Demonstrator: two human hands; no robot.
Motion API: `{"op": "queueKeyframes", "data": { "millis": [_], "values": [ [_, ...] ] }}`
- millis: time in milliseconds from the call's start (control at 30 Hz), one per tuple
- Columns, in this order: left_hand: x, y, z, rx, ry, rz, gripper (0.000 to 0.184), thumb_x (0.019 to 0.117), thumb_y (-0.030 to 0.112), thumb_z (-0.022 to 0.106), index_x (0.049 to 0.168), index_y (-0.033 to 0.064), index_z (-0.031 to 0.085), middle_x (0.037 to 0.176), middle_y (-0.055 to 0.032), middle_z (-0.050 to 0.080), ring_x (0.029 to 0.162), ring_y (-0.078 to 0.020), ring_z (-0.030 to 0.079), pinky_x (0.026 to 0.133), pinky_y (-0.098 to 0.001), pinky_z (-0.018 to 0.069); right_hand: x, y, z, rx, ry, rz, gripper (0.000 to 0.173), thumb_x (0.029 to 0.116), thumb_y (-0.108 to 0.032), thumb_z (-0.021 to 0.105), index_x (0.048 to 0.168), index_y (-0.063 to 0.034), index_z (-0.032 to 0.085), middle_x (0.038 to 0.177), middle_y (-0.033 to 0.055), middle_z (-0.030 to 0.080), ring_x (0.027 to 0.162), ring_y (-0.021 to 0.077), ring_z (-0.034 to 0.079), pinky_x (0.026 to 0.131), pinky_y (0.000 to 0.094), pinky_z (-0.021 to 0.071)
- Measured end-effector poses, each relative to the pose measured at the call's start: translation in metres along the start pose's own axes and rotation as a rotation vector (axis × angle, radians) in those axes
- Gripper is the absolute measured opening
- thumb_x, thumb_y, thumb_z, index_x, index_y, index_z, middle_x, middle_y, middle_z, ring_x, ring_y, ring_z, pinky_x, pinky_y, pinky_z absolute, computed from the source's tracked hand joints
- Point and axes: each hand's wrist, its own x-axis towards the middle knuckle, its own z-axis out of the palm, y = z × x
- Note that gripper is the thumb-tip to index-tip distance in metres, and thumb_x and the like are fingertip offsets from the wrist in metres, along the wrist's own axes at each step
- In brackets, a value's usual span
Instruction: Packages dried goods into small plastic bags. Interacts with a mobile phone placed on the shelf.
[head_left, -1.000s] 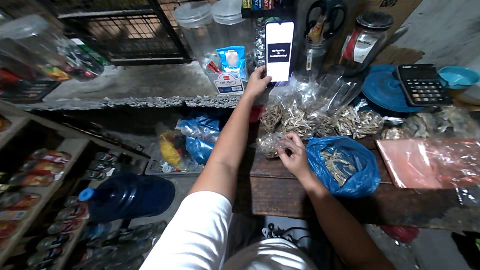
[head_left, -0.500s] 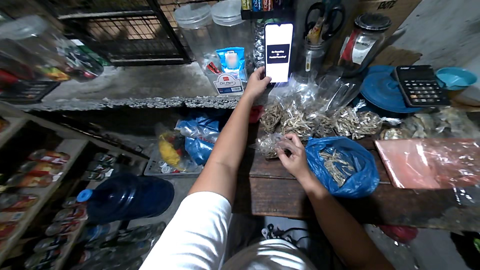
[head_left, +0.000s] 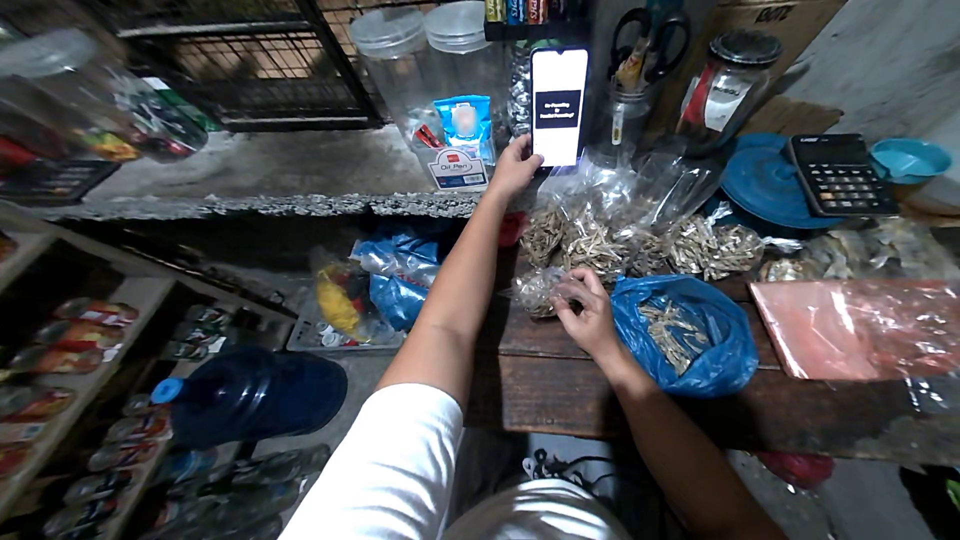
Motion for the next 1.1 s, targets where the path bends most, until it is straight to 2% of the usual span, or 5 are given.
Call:
{"op": "queueKeyframes", "data": {
  "millis": [100, 200, 1000, 1100],
  "values": [
    [0.0011, -0.002, -0.0002, 0.019, 0.0, 0.005, 0.035, 0.0998, 0.002, 0.052, 0.134, -0.0064, 0.054, 0.12, -0.0186, 0.063, 0.103, -0.0161, 0.063, 0.092, -0.0325, 0.051, -0.0002, -0.0003, -0.0003, -0.001, 0.003, 0.0, 0.021, 0.0886, -0.012, 0.065, 0.093, 0.0045, 0.077, 0.103, 0.0206, 0.067, 0.095, 0.0204, 0.065, 0.086, 0.0293, 0.0551],
    [0.0009, -0.0014, -0.0005, 0.028, -0.001, 0.005, 0.036, 0.0998, 0.002, 0.052, 0.135, -0.0064, 0.053, 0.122, -0.0193, 0.063, 0.105, -0.0172, 0.063, 0.094, -0.0332, 0.0504, -0.0002, -0.0008, -0.0003, -0.001, 0.002, 0.003, 0.022, 0.0883, -0.012, 0.064, 0.093, 0.0051, 0.077, 0.103, 0.0206, 0.067, 0.096, 0.0205, 0.065, 0.086, 0.0295, 0.0549],
    [-0.0006, 0.0, 0.001, -0.001, -0.002, 0.008, 0.042, 0.0911, -0.01, 0.054, 0.133, -0.0079, 0.052, 0.121, -0.0188, 0.063, 0.102, -0.0139, 0.063, 0.09, -0.0288, 0.0519, -0.0006, 0.0005, -0.0002, -0.005, 0.004, -0.004, 0.022, 0.0889, -0.013, 0.064, 0.092, 0.0038, 0.077, 0.103, 0.0192, 0.067, 0.095, 0.0188, 0.064, 0.086, 0.0277, 0.0542],
    [0.0, 0.0004, 0.0001, 0.044, -0.006, -0.002, 0.045, 0.09, -0.01, 0.055, 0.135, -0.0077, 0.052, 0.123, -0.0206, 0.062, 0.105, -0.0176, 0.063, 0.092, -0.0328, 0.0519, -0.0003, -0.0004, -0.0005, -0.004, 0.003, -0.009, 0.021, 0.089, -0.013, 0.064, 0.091, 0.0043, 0.077, 0.102, 0.0195, 0.067, 0.094, 0.0195, 0.064, 0.085, 0.0288, 0.0545]
  ]
}}
